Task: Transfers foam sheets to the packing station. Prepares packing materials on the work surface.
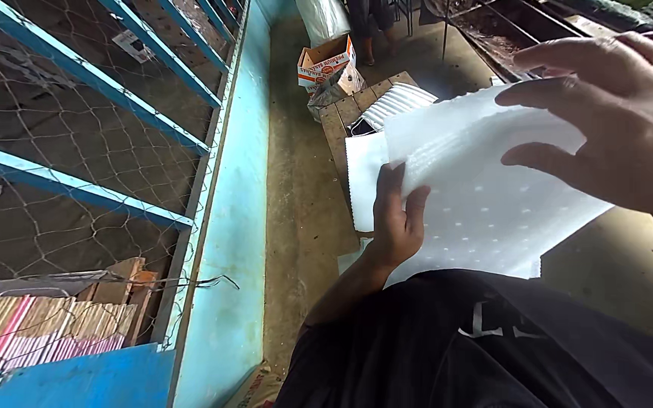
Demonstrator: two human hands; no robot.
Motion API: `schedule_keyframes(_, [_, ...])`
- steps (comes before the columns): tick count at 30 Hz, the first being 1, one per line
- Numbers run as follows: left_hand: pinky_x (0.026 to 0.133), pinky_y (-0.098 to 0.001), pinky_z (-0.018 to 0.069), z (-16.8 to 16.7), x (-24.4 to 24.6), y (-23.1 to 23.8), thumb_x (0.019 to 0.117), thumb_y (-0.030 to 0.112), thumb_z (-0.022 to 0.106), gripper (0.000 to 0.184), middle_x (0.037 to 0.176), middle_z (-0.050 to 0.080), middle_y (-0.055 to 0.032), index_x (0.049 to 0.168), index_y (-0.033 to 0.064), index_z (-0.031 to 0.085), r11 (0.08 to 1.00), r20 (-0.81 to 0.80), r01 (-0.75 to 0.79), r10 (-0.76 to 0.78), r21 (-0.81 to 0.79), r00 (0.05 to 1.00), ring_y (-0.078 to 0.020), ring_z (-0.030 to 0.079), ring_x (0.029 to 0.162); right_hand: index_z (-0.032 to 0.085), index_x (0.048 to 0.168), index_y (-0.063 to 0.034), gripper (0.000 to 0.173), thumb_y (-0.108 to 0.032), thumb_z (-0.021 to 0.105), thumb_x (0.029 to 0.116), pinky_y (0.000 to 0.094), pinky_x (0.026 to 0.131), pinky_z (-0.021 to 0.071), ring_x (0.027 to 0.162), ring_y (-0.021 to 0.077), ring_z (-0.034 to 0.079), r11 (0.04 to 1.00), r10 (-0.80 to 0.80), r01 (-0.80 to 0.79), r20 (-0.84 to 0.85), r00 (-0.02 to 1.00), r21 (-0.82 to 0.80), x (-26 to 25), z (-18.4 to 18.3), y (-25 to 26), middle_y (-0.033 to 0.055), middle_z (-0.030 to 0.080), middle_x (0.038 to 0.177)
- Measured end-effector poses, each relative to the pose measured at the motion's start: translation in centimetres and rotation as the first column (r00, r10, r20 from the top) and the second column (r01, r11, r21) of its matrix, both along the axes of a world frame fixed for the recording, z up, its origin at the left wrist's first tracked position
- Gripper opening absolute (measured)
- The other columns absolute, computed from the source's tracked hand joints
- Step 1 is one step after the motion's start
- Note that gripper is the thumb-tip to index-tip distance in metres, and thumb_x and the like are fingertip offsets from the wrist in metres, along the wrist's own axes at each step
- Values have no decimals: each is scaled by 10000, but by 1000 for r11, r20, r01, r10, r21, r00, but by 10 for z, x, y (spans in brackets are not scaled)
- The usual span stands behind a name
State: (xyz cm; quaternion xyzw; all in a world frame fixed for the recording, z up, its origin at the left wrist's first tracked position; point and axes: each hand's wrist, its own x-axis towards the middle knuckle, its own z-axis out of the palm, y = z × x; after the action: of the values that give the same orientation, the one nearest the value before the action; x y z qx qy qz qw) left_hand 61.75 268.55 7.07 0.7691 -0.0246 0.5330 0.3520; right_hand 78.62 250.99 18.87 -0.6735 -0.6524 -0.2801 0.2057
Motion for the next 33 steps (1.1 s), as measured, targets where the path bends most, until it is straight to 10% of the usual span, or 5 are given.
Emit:
schedule_keyframes(8, [1083,-261,462,1,-3,3,1055,169,553,751,1551,379,-51,1623,103,66,991,13,107,-106,-81,994,-20,497,1310,583,1377,-71,544,-481,518,1024,631,760,455,936,473,666,995,-88,88,0,996,-39,0,-3,1,247,689,1050])
schedule_keyframes(20, [1109,-293,451,5,-1,14,1020,121,591,811,1550,371,-159,1609,-12,49,990,-50,6,-13,-138,999,-110,488,1349,675,1107,-15,457,-443,544,1017,629,746,487,893,456,695,995,-84,81,-66,994,-52,7,-3,1,235,716,968])
schedule_keyframes(26, [1214,-662,64,65,9,8,1050,374,515,499,1512,485,-210,1430,54,551,821,-107,-265,365,506,925,-343,347,1492,660,925,1,276,-267,638,984,554,630,496,767,415,697,994,-57,58,18,998,-91,-4,-11,24,205,681,811])
schedule_keyframes(29, [1132,-757,147,81,33,12,986,215,639,279,1055,737,-99,1220,102,741,757,-179,-172,357,630,917,-325,665,1116,663,926,-10,301,-307,651,975,533,615,483,745,398,690,996,-11,12,21,1000,-83,-3,-10,31,188,676,788])
schedule_keyframes(33, [1150,-591,290,89,42,21,1015,163,607,170,861,702,-89,1045,65,743,741,-192,-117,318,661,928,-261,686,878,700,1055,-52,427,-464,625,968,595,614,492,776,428,695,976,-99,78,-93,991,-203,14,3,21,194,700,861])
